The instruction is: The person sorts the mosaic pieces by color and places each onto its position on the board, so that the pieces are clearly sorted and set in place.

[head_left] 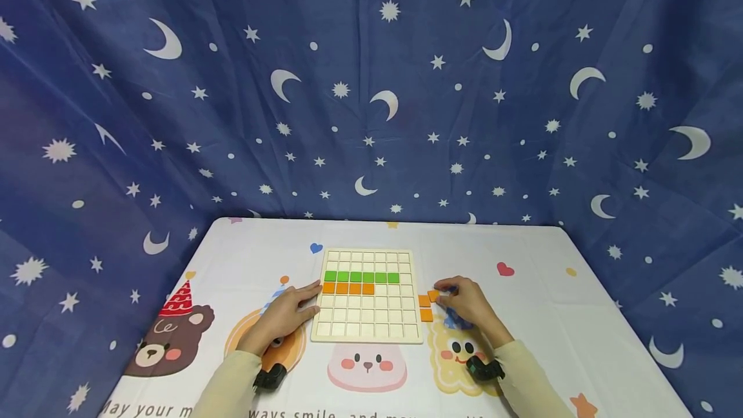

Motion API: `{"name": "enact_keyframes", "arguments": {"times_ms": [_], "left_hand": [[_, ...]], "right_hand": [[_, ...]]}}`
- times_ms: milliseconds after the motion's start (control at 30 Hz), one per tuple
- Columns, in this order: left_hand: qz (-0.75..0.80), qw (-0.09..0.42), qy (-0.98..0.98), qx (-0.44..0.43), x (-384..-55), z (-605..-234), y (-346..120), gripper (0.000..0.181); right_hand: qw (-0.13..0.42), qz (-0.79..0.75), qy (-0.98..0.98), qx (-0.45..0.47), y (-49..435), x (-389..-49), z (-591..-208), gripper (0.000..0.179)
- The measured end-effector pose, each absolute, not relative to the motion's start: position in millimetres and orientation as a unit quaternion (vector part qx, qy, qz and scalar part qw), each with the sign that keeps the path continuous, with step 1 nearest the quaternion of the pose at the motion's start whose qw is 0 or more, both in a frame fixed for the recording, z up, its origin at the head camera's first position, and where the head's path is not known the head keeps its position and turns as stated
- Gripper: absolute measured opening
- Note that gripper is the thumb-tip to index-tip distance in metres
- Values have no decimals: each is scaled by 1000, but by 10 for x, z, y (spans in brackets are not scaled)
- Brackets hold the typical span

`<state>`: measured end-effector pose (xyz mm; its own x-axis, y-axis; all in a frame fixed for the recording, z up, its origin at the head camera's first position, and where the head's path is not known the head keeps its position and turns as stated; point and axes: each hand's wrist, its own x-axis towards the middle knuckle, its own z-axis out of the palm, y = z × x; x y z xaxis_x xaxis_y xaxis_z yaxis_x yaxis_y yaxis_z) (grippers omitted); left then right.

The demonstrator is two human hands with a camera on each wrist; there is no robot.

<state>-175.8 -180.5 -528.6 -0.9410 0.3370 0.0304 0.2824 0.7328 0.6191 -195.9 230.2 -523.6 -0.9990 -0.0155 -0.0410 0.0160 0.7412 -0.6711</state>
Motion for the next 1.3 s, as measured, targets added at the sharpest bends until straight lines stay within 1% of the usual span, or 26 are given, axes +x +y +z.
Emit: {"name": "enact_keyframes", "arguments": {"times_ms": [333, 667, 867, 1300], "left_hand": [[329, 47, 929, 162, -1757, -5274, -1799, 50], [321, 44, 932, 162, -1735, -5280, -1805, 51], [322, 42, 931, 168, -1732, -5276, -1813, 50], [329, 49, 928, 170, -1769, -5278, -1812, 51]], "right_hand": [[19, -352, 936, 3, 2294, -1967, -5237, 18], [18, -392, 920, 13, 2287, -1961, -5250, 14], [8, -399, 917, 10, 2297, -1953, -5251, 10], [-15, -423, 906, 14, 2248, -1970, -5130, 10]]}}
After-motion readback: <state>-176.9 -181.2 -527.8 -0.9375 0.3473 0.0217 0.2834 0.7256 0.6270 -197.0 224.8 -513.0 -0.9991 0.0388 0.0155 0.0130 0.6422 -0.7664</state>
